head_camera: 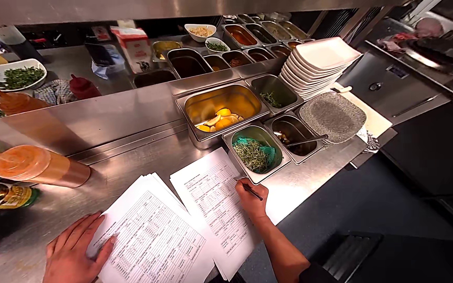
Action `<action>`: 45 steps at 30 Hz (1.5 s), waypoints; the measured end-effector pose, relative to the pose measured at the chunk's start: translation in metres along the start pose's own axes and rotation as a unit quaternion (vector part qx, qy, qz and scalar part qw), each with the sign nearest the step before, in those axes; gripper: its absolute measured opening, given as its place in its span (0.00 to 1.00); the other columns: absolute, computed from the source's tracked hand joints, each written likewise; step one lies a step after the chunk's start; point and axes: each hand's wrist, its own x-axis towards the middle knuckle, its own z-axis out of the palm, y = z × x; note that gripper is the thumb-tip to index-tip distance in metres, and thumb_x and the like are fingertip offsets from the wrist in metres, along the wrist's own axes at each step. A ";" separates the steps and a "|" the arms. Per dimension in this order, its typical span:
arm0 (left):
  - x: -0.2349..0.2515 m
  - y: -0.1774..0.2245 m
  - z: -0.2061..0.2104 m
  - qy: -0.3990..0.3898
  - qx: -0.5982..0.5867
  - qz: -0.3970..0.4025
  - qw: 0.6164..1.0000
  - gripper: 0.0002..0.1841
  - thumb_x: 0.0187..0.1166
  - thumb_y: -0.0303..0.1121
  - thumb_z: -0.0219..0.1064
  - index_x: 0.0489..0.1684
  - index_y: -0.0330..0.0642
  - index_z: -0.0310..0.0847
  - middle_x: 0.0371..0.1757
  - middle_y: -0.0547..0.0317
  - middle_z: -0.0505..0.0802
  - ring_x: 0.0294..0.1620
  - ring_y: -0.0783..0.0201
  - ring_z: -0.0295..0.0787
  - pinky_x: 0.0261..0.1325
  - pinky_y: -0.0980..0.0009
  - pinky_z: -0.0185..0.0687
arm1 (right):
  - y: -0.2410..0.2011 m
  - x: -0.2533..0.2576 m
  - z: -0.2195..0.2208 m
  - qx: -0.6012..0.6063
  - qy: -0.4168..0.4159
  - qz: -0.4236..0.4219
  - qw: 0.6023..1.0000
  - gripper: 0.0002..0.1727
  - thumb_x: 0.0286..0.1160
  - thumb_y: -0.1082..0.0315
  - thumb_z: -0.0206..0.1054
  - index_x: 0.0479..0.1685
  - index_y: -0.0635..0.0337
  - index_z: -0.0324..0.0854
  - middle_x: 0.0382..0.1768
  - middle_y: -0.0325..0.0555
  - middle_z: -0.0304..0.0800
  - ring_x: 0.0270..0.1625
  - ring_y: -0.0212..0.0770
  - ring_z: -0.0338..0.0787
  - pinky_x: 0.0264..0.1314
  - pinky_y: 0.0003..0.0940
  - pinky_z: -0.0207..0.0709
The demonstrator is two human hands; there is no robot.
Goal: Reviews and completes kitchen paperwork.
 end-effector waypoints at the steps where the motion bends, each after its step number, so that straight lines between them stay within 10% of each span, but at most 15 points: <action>1: 0.000 0.000 0.000 -0.001 0.000 0.000 1.000 0.36 0.76 0.67 0.55 0.74 0.51 0.83 0.75 0.51 0.87 0.80 0.46 0.77 0.75 0.42 0.64 | 0.000 0.000 0.000 0.005 0.001 0.002 1.000 0.06 0.59 0.68 0.73 0.19 0.54 0.91 0.18 0.34 0.89 0.21 0.24 0.85 0.25 0.24 0.78; 45: 0.000 0.002 -0.001 -0.001 -0.005 0.001 1.000 0.37 0.76 0.67 0.55 0.72 0.49 0.84 0.74 0.48 0.88 0.79 0.42 0.78 0.73 0.39 0.65 | 0.002 -0.001 -0.003 -0.005 -0.020 -0.017 1.000 0.07 0.57 0.67 0.72 0.16 0.55 0.89 0.15 0.35 0.86 0.19 0.25 0.83 0.22 0.25 0.76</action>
